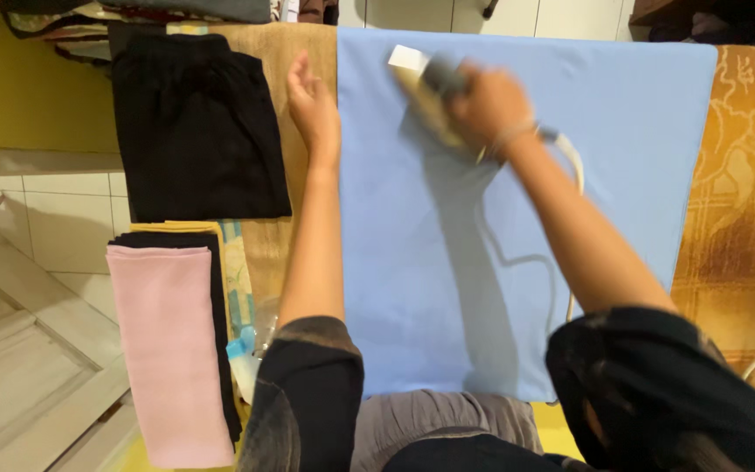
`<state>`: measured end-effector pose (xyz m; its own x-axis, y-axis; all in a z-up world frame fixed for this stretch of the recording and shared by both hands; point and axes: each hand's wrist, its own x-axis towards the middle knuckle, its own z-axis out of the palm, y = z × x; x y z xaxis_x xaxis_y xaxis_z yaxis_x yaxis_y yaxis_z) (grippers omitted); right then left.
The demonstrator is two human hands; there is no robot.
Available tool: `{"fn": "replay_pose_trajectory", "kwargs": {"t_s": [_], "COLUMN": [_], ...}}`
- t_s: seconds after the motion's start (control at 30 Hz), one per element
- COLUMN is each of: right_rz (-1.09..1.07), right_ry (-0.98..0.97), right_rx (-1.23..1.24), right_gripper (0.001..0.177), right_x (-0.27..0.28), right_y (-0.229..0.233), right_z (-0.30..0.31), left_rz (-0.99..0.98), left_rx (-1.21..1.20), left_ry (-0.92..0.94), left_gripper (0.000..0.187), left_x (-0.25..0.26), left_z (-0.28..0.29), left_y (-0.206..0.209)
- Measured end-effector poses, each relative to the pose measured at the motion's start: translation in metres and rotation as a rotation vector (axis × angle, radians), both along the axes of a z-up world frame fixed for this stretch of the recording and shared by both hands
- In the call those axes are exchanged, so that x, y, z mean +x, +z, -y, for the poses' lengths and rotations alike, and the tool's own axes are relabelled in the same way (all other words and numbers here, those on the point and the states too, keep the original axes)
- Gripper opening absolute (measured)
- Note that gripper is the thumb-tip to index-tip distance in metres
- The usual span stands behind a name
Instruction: The person irons a light blue cloth on a table, repeatedly smoothing it with an iron and adjusting its position. The person flips the cloth over and continues ironing the other side.
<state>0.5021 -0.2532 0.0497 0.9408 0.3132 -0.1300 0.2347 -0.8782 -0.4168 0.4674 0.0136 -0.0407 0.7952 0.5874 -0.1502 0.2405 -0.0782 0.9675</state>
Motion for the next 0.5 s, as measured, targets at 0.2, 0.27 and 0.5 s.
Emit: {"fn": "replay_pose_trajectory", "kwargs": {"t_s": [0.2, 0.27, 0.5], "right_rz": [-0.284, -0.180, 0.038], "right_ry": [0.528, 0.758, 0.807], "right_rx": [-0.206, -0.150, -0.127], "right_gripper": [0.015, 0.011, 0.033], "right_x": [-0.183, -0.243, -0.229], "right_y": [-0.002, 0.003, -0.003], "right_z": [-0.031, -0.032, -0.041], "left_rz": [0.117, 0.107, 0.147], "left_rx": [-0.148, -0.210, -0.284], "left_ry": [0.038, 0.028, 0.065], "left_gripper": [0.044, 0.044, 0.040], "left_x": [-0.015, -0.026, -0.068], "left_z": [-0.016, -0.022, -0.028], "left_y": [0.045, 0.056, 0.065]}}
